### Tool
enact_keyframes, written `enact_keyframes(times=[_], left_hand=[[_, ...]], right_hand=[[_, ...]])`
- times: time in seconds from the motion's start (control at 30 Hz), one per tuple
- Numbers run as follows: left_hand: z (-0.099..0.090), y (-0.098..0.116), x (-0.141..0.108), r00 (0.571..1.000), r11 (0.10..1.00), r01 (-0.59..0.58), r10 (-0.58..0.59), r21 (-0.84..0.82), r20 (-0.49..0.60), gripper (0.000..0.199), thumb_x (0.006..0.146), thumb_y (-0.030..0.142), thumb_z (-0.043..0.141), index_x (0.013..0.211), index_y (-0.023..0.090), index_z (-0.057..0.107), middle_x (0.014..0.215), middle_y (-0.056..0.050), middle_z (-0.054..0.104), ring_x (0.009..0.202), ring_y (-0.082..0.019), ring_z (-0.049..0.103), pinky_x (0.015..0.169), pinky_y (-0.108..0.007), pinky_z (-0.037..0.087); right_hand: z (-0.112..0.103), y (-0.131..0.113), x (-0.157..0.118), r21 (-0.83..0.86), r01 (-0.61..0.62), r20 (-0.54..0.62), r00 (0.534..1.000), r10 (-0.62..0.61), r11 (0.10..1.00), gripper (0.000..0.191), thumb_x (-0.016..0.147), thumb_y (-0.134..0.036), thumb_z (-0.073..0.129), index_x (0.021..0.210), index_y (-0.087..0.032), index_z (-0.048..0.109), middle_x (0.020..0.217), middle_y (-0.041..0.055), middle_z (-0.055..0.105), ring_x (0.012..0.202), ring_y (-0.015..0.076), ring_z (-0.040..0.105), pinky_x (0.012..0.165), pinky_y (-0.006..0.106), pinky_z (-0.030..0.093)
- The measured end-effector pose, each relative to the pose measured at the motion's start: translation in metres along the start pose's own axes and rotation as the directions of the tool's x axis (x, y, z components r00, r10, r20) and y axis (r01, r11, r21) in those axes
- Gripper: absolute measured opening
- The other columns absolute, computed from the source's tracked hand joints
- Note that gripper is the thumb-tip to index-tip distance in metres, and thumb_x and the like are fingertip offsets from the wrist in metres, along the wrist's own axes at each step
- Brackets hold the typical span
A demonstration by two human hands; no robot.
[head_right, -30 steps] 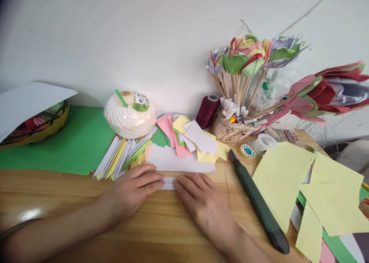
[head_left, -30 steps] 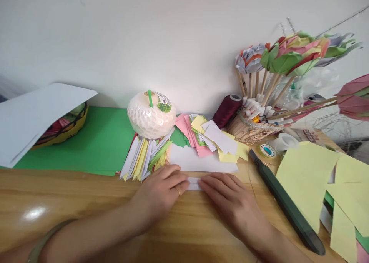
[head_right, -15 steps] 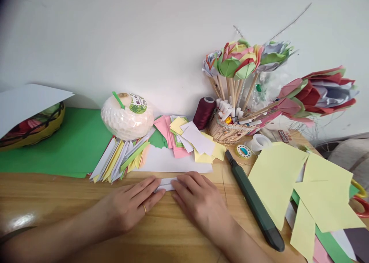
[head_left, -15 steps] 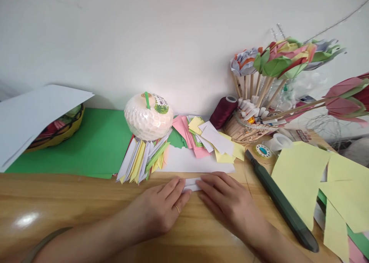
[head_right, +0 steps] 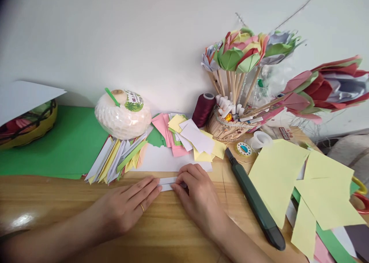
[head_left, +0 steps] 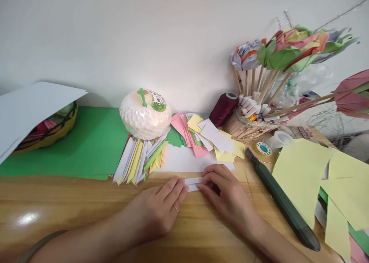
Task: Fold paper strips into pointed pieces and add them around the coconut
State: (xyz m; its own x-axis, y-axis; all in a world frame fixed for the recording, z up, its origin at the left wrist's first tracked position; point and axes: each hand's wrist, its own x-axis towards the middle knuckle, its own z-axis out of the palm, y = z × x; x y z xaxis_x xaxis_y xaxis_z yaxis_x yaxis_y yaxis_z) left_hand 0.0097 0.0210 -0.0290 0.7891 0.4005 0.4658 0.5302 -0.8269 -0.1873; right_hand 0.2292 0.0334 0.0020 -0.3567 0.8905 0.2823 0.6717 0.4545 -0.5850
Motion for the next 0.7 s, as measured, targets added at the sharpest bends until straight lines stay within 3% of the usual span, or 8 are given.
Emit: enact_keyframes(times=[0.47, 0.7], left_hand=[[-0.0036, 0.0018, 0.0030, 1.000, 1.000, 0.002, -0.002, 0.017, 0.004, 0.036, 0.089, 0.008, 0.034, 0.116, 0.002, 0.057, 0.115, -0.018, 0.064, 0.106, -0.027, 0.061, 0.078, -0.033, 0.053], [-0.0044, 0.0010, 0.0040, 1.000, 0.999, -0.011, 0.011, 0.044, 0.001, 0.035, 0.089, 0.006, 0.034, 0.115, 0.003, 0.057, 0.114, -0.017, 0.065, 0.105, -0.026, 0.063, 0.073, -0.030, 0.054]], right_hand=[[0.0022, 0.0000, 0.0001, 0.015, -0.023, 0.032, 0.999, 0.023, 1.000, 0.016, 0.087, -0.013, 0.053, 0.073, -0.020, 0.052, 0.084, 0.0051, 0.056, 0.078, 0.0195, 0.052, 0.068, 0.034, 0.048], [0.0059, 0.0030, -0.0014, 0.005, 0.011, -0.010, 1.000, -0.011, 1.000, 0.016, 0.085, -0.010, 0.054, 0.073, -0.020, 0.050, 0.084, 0.0048, 0.056, 0.078, 0.0193, 0.052, 0.067, 0.033, 0.047]])
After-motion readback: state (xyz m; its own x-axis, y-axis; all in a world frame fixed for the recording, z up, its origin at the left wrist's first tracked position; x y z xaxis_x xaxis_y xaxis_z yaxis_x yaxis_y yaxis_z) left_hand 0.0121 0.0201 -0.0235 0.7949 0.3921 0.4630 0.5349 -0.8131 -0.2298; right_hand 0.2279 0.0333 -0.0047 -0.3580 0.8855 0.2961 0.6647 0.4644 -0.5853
